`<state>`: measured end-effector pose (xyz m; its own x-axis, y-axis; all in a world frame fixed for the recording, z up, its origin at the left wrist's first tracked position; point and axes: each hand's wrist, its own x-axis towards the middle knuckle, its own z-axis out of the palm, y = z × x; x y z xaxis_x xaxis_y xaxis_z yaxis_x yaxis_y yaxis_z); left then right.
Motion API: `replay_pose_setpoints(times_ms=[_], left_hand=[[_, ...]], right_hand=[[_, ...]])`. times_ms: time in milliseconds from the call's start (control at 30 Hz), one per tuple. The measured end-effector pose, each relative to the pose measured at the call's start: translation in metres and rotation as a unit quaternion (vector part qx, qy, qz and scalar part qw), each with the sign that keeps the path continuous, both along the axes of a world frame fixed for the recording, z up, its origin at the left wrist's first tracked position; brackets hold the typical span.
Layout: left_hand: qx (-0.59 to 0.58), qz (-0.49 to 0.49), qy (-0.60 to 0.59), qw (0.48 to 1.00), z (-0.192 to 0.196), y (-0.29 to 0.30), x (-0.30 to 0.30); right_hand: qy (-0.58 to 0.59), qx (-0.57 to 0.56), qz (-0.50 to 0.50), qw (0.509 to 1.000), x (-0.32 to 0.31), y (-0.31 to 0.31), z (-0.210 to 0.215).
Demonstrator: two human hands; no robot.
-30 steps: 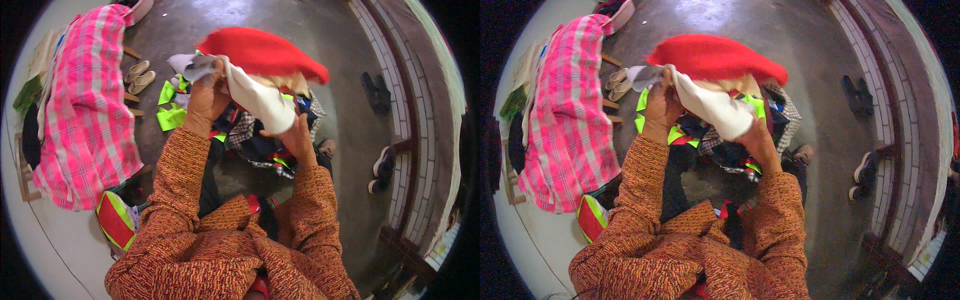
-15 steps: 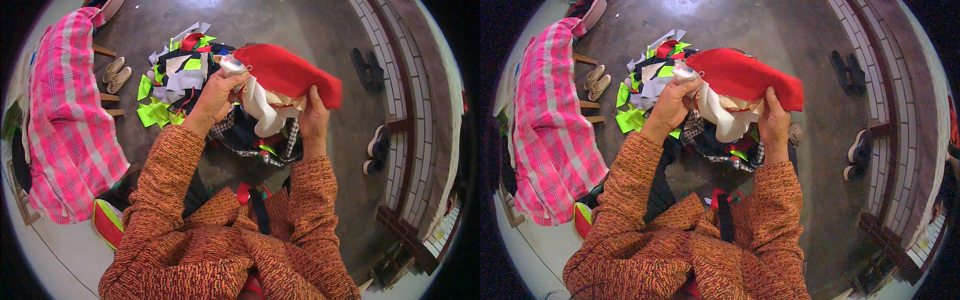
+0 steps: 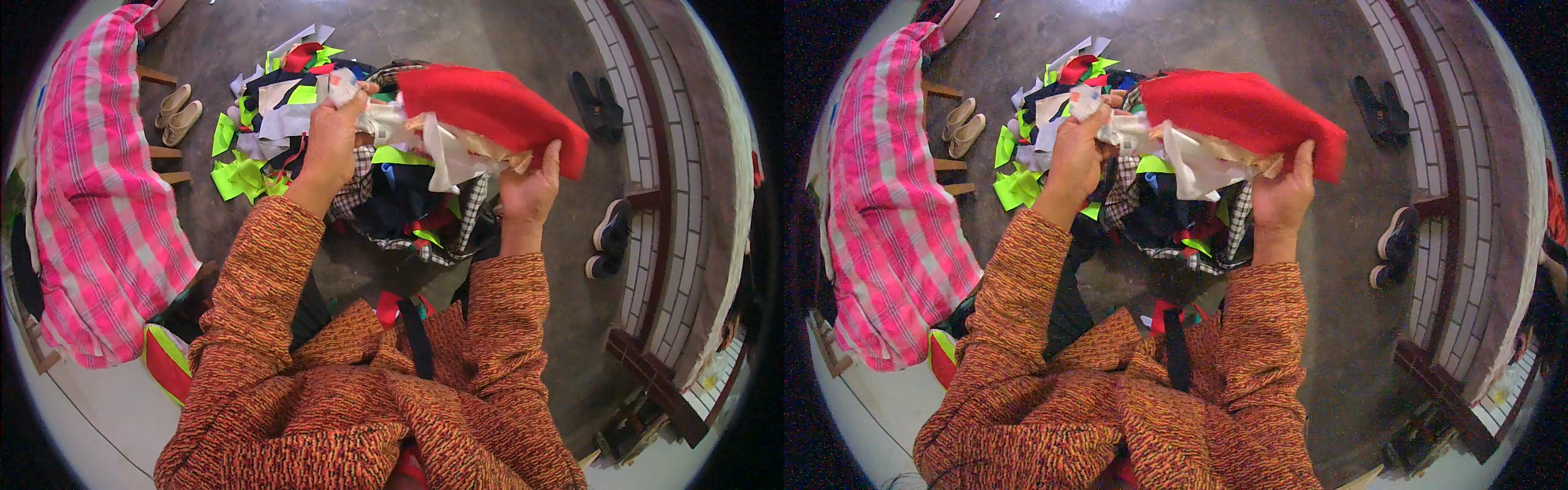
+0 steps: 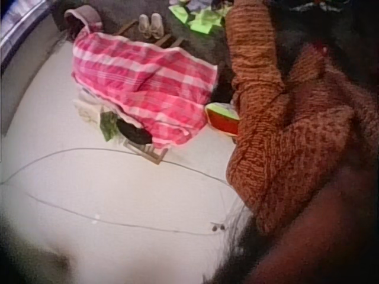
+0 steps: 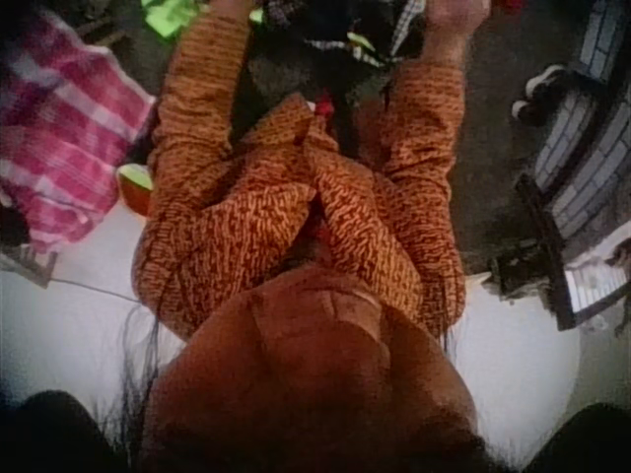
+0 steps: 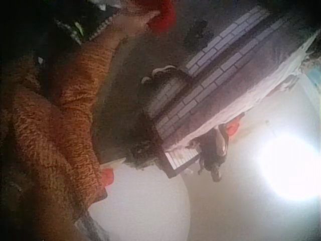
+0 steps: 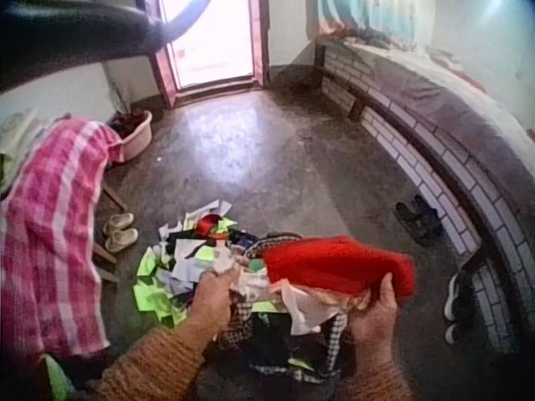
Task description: The person sits on the floor and sorts through a large pile of colorful fabric scraps, picking up individual pieces and placing them into a checkered bag. The person handles various colors including green, red, blue, and white, repeatedly lifting and dropping scraps into the container.
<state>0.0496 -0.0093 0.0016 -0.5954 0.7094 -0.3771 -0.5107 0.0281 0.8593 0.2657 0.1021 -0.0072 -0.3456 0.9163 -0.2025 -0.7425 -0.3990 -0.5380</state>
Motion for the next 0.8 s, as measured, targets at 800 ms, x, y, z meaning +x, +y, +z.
replay_pose_setpoints(times_ms=[800], left_hand=[[0.028, -0.143, -0.158, 0.977, -0.003, 0.001, 0.012]], right_hand=[[-0.483, 0.691, 0.091, 0.53, -0.046, -0.065, 0.02]])
